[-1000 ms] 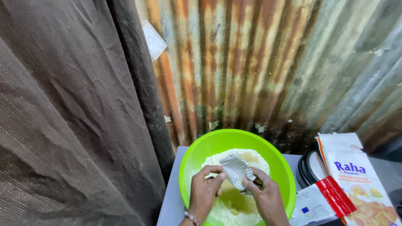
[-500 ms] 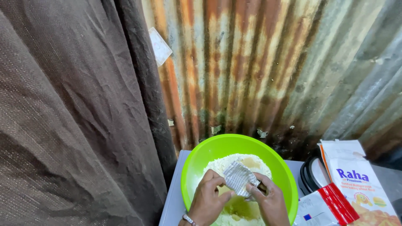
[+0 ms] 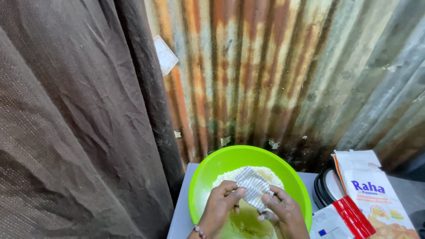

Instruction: Adding dry ingredients like salt and yeast from small containers and packets into a large green bowl containing flour.

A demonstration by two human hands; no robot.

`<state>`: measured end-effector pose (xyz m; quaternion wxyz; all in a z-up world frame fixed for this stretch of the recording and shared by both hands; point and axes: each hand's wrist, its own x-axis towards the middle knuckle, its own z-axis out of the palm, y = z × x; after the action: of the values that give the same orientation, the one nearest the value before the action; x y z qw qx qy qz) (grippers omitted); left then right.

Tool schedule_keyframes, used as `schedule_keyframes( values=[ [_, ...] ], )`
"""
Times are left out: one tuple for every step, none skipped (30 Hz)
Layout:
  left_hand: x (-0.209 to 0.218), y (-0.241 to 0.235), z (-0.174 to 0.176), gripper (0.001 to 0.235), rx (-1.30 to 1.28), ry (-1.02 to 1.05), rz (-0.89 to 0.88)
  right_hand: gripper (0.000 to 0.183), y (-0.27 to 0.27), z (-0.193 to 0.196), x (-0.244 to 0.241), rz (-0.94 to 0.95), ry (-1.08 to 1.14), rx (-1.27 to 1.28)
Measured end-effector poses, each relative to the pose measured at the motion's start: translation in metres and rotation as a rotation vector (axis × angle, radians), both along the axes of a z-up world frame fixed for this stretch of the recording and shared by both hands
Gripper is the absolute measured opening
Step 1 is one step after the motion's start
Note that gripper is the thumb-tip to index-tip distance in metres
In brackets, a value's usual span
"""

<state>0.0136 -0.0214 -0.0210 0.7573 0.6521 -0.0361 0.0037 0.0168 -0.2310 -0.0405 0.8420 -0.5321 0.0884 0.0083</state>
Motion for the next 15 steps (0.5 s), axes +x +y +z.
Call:
schedule_keyframes(
  values=[
    [0.0, -0.003, 0.001, 0.024, 0.001, -0.003, -0.002, 0.055, -0.001, -0.002, 0.001, -0.002, -0.003, 0.001],
    [-0.001, -0.006, 0.001, 0.017, -0.185, 0.077, -0.016, 0.052, -0.002, -0.005, 0.001, 0.016, -0.022, 0.019],
    [-0.003, -0.01, 0.001, 0.013, -0.372, 0.157, -0.029, 0.049, -0.003, -0.007, 0.002, 0.033, -0.041, 0.036],
    [-0.001, -0.01, -0.003, 0.013, -0.371, 0.154, -0.031, 0.049, -0.003, -0.006, 0.001, 0.032, -0.044, 0.036],
    [0.0, -0.01, -0.007, 0.016, -0.448, 0.2, -0.046, 0.053, -0.003, -0.006, 0.001, 0.017, -0.01, 0.067],
    [0.001, -0.011, -0.011, 0.018, -0.524, 0.249, -0.064, 0.057, -0.003, -0.006, 0.0, -0.001, 0.026, 0.1],
    [-0.001, -0.011, 0.001, 0.018, -0.522, 0.248, -0.069, 0.057, -0.004, -0.007, 0.003, -0.005, 0.024, 0.101],
    [-0.006, -0.01, 0.011, 0.023, -0.469, 0.254, -0.06, 0.054, -0.005, -0.01, 0.003, 0.008, 0.003, 0.117],
    [-0.01, -0.009, 0.022, 0.028, -0.415, 0.259, -0.052, 0.052, -0.005, -0.013, 0.004, 0.022, -0.019, 0.132],
    [-0.01, -0.009, 0.029, 0.028, -0.413, 0.258, -0.053, 0.052, -0.003, -0.004, 0.001, 0.02, -0.02, 0.134],
    [-0.01, -0.009, 0.036, 0.031, -0.479, 0.298, -0.056, 0.054, 0.0, 0.006, -0.002, 0.021, 0.042, 0.074],
    [-0.011, -0.009, 0.042, 0.035, -0.547, 0.34, -0.058, 0.056, 0.003, 0.015, -0.006, 0.022, 0.106, 0.012],
    [-0.013, -0.012, 0.05, 0.035, -0.547, 0.341, -0.058, 0.056, 0.004, 0.015, -0.006, 0.022, 0.107, 0.013],
    [-0.015, -0.015, 0.058, 0.039, -0.566, 0.396, -0.018, 0.055, 0.004, 0.015, -0.006, 0.021, 0.108, 0.001],
    [-0.017, -0.017, 0.067, 0.044, -0.585, 0.452, 0.021, 0.055, 0.005, 0.015, -0.006, 0.019, 0.11, -0.011]
  ],
)
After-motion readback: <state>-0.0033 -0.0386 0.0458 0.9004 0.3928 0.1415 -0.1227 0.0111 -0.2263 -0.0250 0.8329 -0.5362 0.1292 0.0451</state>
